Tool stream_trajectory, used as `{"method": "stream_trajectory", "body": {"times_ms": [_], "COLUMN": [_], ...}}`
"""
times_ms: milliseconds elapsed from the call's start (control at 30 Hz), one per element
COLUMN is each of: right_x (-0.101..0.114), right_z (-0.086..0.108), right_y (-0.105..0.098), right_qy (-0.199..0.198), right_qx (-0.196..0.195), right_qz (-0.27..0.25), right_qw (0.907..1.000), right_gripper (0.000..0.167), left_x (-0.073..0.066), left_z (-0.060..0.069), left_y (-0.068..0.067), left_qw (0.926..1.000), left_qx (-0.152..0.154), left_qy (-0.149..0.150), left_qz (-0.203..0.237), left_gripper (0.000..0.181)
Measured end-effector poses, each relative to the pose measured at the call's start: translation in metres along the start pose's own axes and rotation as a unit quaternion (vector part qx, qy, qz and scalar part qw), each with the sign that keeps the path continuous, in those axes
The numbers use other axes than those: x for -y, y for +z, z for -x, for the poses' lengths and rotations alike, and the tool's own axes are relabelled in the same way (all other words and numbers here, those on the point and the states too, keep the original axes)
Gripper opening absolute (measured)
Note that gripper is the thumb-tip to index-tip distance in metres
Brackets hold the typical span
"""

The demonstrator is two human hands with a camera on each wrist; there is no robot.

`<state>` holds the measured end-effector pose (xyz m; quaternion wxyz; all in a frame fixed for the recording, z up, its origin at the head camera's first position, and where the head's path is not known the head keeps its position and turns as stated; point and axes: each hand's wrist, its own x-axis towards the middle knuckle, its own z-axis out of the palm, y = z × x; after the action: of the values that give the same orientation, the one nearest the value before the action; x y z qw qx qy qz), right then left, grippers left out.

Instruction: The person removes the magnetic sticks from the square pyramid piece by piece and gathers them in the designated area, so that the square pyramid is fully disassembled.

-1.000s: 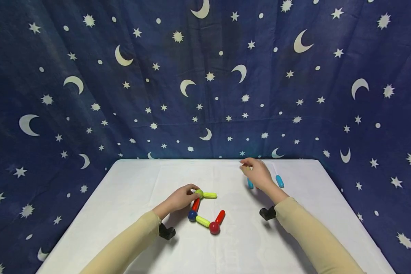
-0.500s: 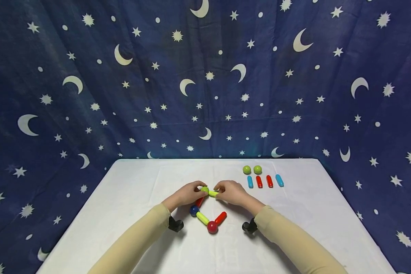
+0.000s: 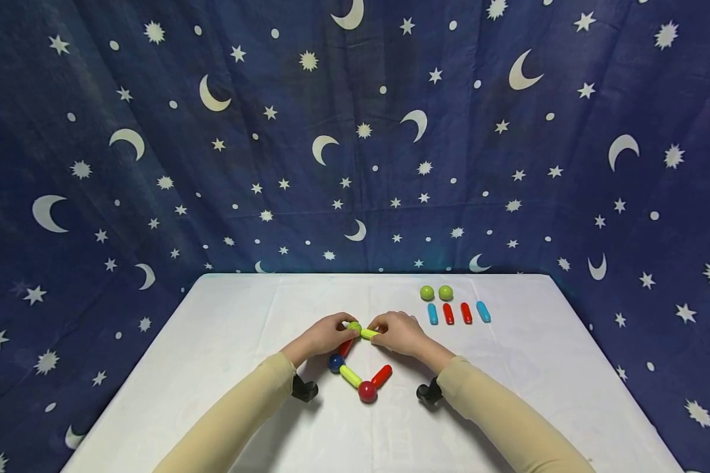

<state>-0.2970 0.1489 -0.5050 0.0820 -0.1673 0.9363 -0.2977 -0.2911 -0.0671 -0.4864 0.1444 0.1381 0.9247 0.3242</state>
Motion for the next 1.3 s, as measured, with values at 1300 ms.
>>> {"method": "stream_trajectory", "body": {"times_ms": [1300], "right_x": [-0.017], "right_z": [0.02], "right_y": [-0.038], "right_qy": [-0.026], "right_qx": [0.019], "right_qz": [-0.116], "right_qw": [0.9927], "right_gripper": [0.022], "left_x": [0.001], "left_z": [0.0], "left_y": [0.001], "left_qw": [1.0], "left_qx": [0.002], "left_qy": [0.0], "left_qz": [0.003], "left_gripper": [0.032]}}
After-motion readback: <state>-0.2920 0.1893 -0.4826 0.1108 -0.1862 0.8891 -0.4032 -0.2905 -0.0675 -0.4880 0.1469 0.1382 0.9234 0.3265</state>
